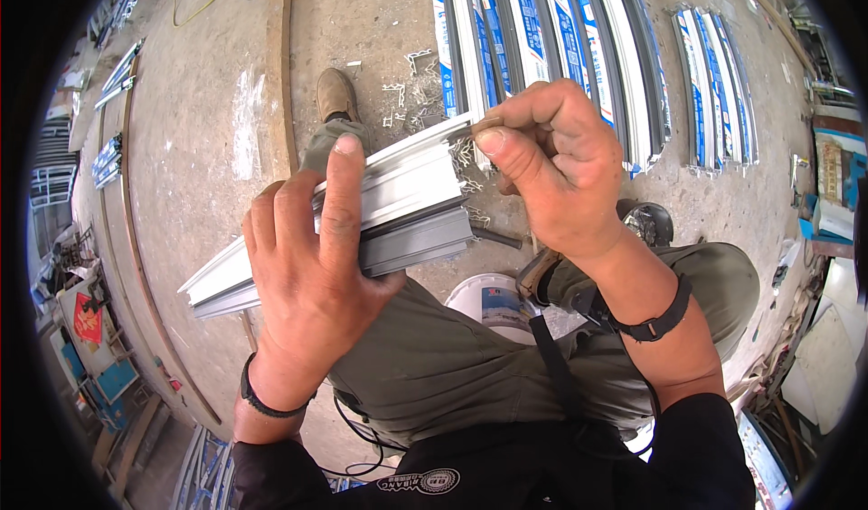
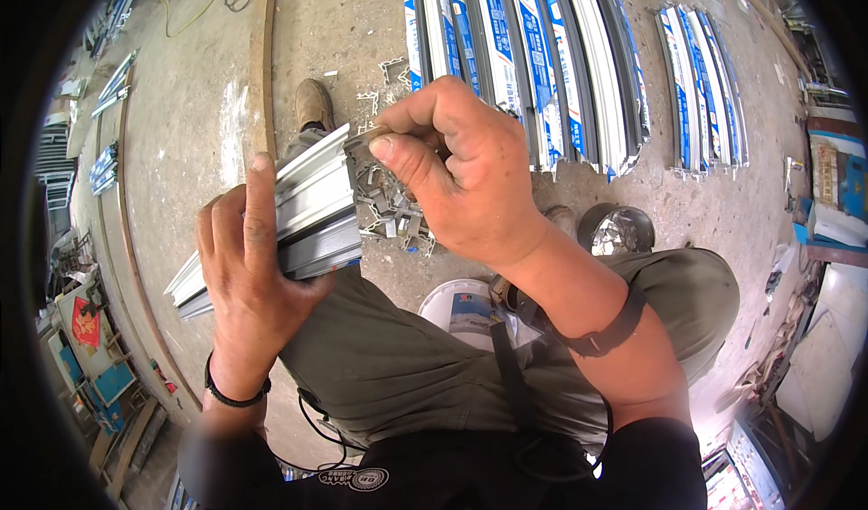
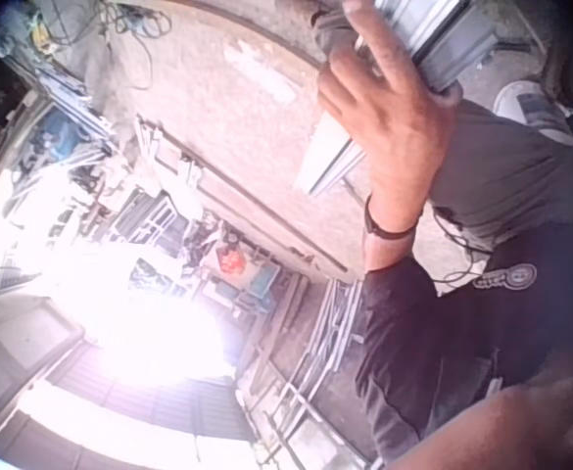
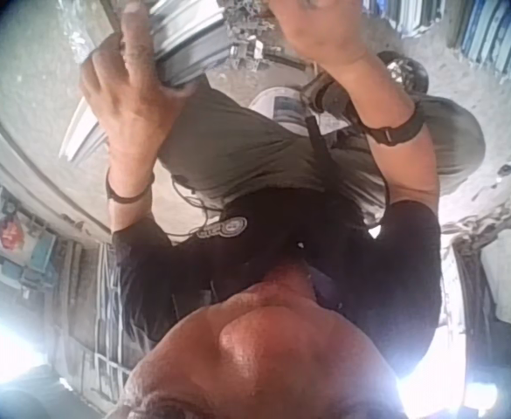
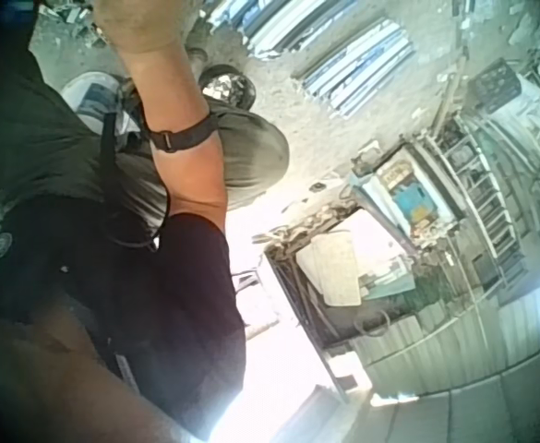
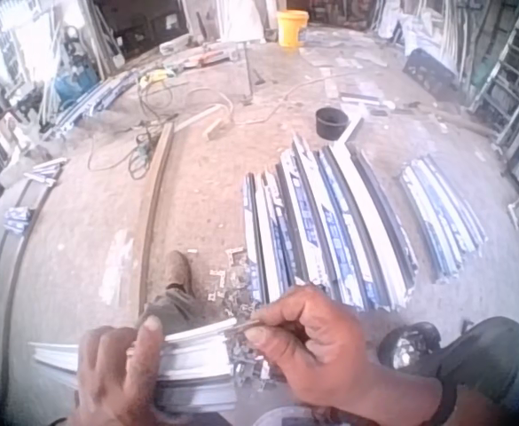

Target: Assembling aluminum frame sections by inserting corner connector brackets into the profile channels.

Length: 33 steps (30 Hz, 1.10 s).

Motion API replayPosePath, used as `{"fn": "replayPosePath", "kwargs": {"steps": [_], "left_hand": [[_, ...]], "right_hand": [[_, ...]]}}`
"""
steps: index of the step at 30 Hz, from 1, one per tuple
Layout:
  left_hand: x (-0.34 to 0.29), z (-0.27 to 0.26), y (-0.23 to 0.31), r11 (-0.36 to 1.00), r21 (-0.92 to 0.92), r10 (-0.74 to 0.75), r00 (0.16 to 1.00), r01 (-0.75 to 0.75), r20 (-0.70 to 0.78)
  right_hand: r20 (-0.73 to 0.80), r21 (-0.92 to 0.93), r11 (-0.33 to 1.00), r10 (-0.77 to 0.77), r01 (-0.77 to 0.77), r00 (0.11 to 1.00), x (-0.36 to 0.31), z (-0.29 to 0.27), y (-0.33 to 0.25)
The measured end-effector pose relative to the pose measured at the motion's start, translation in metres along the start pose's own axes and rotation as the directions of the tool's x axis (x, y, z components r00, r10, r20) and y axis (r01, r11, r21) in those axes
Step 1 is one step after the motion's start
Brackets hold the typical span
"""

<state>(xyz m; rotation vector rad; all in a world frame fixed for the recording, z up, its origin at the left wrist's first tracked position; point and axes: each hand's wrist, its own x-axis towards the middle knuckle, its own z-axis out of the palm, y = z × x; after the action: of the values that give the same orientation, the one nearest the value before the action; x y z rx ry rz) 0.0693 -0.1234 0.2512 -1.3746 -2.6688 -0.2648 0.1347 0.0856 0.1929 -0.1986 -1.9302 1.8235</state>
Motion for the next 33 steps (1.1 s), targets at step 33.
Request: {"fn": "replayPosePath", "kwargs": {"steps": [33], "left_hand": [[0.019,-0.005,-0.021,0.973,-0.217,-0.029,0.979,0.073,0.200]], "right_hand": [[0.276,0.000,0.833,0.531,-0.553,0.801,0.039,-0.001,-0.003]]}}
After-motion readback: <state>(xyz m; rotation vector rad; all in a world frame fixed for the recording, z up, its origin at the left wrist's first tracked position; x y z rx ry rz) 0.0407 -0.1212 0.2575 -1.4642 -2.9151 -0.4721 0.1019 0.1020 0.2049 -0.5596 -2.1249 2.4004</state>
